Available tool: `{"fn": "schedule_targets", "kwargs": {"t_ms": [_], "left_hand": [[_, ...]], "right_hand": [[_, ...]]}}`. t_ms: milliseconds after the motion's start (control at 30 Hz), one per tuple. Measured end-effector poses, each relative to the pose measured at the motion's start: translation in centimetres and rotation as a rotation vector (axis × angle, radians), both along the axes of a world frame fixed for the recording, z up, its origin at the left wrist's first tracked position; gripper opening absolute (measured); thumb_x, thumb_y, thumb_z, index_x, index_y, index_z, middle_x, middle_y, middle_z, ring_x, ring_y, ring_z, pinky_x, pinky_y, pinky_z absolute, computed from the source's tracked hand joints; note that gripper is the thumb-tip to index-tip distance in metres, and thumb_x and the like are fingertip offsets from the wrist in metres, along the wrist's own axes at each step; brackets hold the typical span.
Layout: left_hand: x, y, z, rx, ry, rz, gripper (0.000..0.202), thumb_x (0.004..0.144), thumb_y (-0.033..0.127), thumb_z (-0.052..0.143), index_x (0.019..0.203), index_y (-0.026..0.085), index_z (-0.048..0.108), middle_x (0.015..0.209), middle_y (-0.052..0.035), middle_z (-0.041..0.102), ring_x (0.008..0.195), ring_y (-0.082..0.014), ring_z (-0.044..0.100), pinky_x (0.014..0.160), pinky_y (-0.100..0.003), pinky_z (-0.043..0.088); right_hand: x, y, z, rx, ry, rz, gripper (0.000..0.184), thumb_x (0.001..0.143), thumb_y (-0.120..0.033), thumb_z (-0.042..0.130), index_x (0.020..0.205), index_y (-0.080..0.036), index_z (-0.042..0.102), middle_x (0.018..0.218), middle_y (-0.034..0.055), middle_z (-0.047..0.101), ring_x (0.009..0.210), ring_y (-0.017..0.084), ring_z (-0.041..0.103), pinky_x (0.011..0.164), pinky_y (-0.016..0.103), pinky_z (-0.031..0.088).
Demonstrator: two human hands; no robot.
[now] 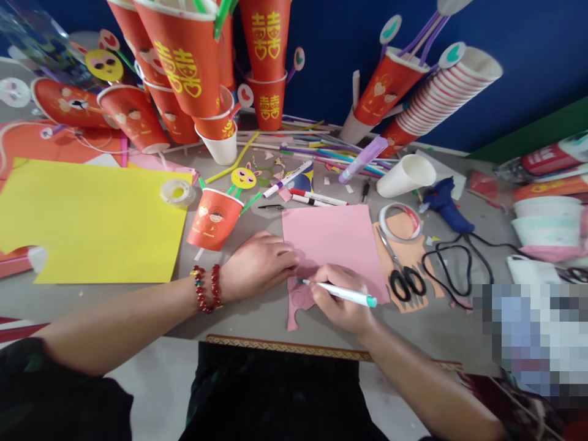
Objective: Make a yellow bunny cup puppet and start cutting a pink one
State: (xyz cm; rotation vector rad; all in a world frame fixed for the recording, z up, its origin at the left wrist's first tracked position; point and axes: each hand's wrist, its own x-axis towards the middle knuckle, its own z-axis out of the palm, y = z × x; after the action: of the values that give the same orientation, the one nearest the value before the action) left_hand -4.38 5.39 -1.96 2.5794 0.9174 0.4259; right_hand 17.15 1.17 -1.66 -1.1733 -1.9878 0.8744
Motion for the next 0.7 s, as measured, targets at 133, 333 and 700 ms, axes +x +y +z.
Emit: {"fn": "schedule_targets", "kwargs": {"t_ms": [133,333,700], "left_hand": [[-0.01,-0.02,-0.07,-0.001,-0.003,-0.003,0.020,0.100,0.031,0.048,0.091,0.019,0.061,0.086,-0.0021,0.068,0.081,-0.0184,0.060,0.072,-0.031,0.036],[0.04,0.05,-0.19,0.015,-0.005,-0.002,0.022,0.100,0.031,0.048,0.089,0.019,0.061,0.085,-0.0017,0.067,0.079,-0.0181,0.060,0.071,-0.031,0.036],[0.05,0.04,-0.01,0.016,-0.004,0.001,0.021,0.100,0.030,0.048,0.088,0.019,0.062,0.083,-0.0015,0.067,0.078,-0.0179,0.060,0.071,-0.031,0.036]], "right_hand": [[0.14,-0.15,-0.07,0.002,-0.006,-0.009,0.019,0.085,-0.013,0.052,0.069,-0.022,0.051,0.059,-0.0034,0.057,0.051,0.012,0.051,0.052,0.024,0.040],[0.11,-0.05,-0.02,-0.003,0.008,0.036,0.018,0.085,-0.013,0.053,0.069,-0.022,0.053,0.061,-0.0025,0.061,0.054,0.012,0.054,0.054,0.024,0.042],[-0.04,0.11,0.04,-0.010,0.015,0.041,0.017,0.084,-0.013,0.054,0.069,-0.021,0.054,0.062,-0.0024,0.064,0.054,0.011,0.056,0.055,0.022,0.042]]}}
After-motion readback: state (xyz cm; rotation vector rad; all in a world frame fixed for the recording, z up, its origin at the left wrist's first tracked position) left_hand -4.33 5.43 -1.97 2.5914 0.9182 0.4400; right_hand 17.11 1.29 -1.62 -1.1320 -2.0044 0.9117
